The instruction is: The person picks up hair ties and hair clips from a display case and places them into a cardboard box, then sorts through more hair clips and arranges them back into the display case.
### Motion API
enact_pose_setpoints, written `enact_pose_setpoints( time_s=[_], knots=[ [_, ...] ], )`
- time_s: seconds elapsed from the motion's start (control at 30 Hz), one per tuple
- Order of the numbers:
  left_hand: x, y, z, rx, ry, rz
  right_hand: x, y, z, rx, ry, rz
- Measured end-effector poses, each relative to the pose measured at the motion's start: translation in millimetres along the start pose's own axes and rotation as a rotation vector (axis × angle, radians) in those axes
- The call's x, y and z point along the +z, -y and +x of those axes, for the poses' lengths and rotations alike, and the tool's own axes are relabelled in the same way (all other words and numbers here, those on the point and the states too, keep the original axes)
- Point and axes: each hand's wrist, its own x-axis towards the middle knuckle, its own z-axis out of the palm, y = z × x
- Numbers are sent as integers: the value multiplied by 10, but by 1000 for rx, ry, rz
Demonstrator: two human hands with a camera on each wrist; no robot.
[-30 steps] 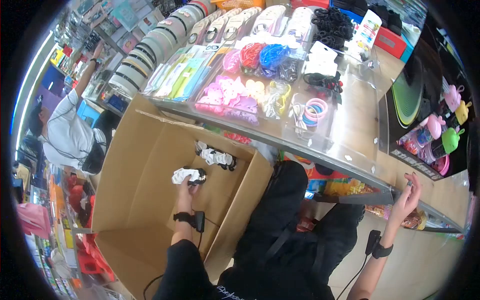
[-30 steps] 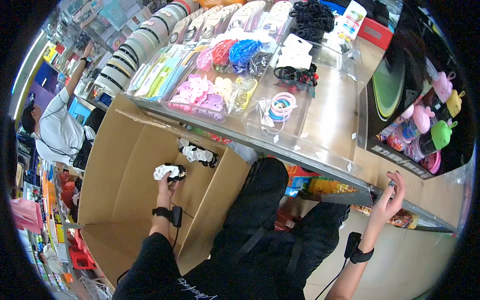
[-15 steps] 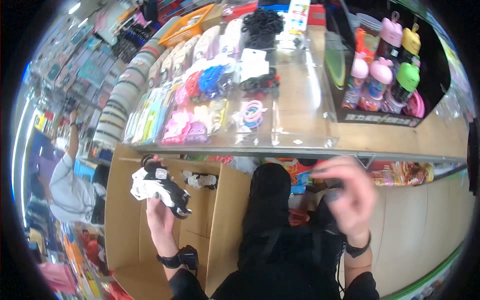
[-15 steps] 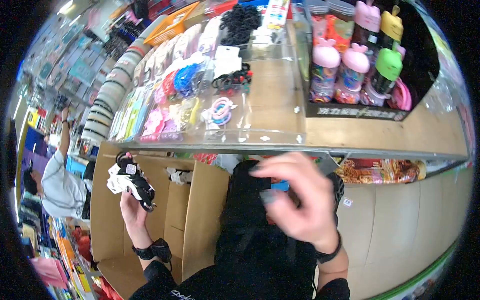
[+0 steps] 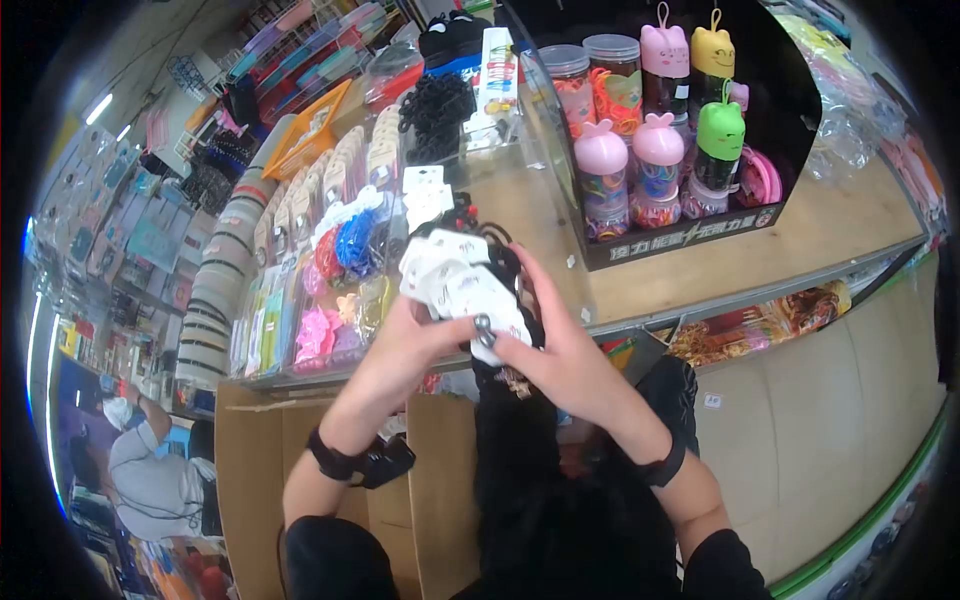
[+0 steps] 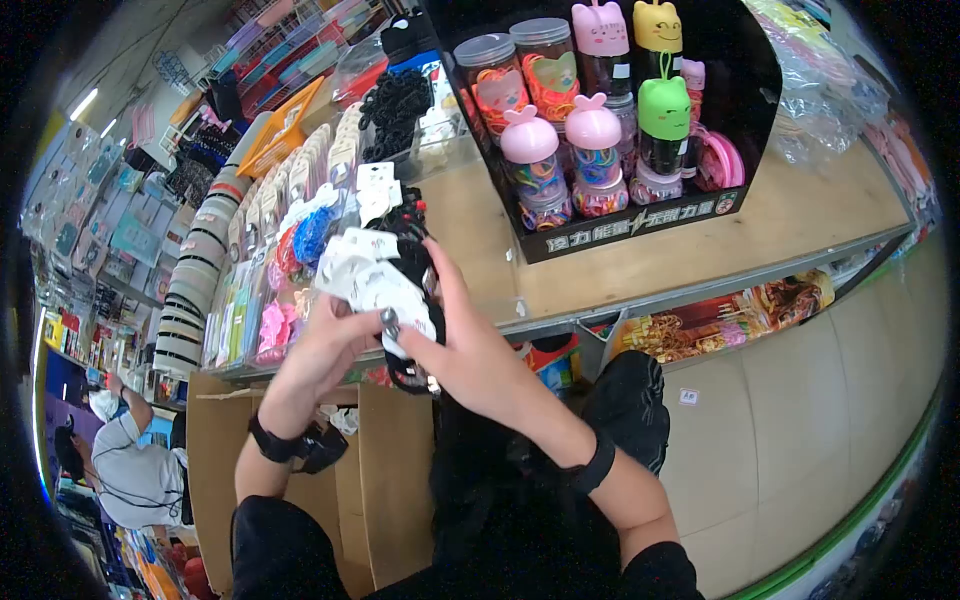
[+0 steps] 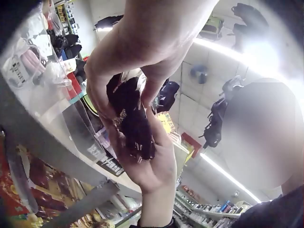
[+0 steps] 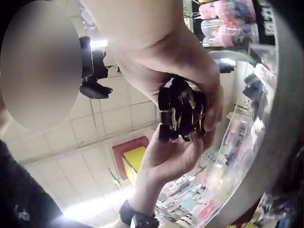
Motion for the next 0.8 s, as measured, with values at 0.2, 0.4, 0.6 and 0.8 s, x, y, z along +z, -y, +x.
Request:
enact_pose_setpoints(
  time_s=[0.2,0.4,0.6,0.8],
  knots=[
    [-226,-195,663,75,101,201,-233,114,554,0,-38,-743],
    [-434,-246,1188,-199,196,102,-463,-190,1046,18,72,-818],
    [-513,-152,1616,-317,270,59,-465,-439,1245,343,135,-913],
    [-551,-38,1908,-399,239,163,-431,-724,1369,563,66,-855]
  ],
)
